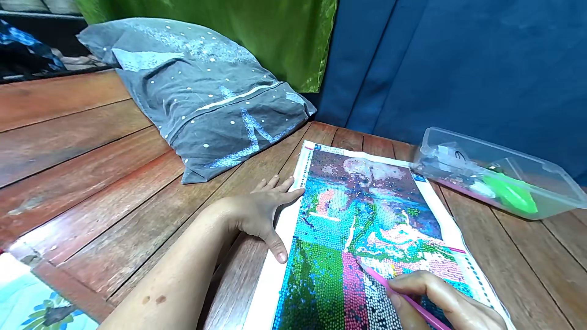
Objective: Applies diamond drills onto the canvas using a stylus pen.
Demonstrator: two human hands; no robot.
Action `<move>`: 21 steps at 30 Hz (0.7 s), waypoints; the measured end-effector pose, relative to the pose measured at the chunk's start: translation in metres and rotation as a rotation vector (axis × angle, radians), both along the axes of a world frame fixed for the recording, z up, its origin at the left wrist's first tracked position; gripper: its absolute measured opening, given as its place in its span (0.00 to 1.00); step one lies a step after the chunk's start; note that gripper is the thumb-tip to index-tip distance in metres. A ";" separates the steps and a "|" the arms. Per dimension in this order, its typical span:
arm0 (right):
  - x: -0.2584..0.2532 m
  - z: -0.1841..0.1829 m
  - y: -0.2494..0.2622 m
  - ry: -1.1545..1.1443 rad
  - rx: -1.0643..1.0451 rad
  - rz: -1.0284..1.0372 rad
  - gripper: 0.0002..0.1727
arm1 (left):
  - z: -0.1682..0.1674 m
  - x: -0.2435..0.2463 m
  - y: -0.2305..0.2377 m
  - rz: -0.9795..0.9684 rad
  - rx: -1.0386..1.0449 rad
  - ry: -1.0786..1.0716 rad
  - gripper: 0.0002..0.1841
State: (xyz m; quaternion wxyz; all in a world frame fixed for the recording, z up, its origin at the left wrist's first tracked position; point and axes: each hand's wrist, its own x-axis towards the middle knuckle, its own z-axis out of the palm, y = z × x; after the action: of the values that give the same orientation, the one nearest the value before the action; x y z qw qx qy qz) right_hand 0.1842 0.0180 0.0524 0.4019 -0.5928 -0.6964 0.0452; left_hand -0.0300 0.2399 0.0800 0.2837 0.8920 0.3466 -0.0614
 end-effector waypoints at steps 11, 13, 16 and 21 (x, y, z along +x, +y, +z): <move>-0.001 0.001 -0.001 0.029 -0.007 -0.002 0.07 | 0.003 0.000 0.003 -0.026 -0.016 0.046 0.70; -0.001 0.001 -0.001 0.033 -0.004 0.005 0.07 | 0.002 0.000 0.002 -0.014 -0.012 0.026 0.70; 0.000 0.002 -0.001 0.037 -0.005 0.020 0.07 | 0.001 0.000 0.003 -0.028 -0.006 0.050 0.70; -0.001 0.002 -0.002 0.039 -0.002 0.034 0.07 | 0.002 0.000 0.004 -0.030 -0.009 0.046 0.71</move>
State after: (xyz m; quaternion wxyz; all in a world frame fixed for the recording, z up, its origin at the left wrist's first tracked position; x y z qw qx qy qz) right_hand 0.1830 0.0164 0.0547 0.4139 -0.5802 -0.6985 0.0644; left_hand -0.0299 0.2438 0.0818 0.2789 0.8941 0.3392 -0.0878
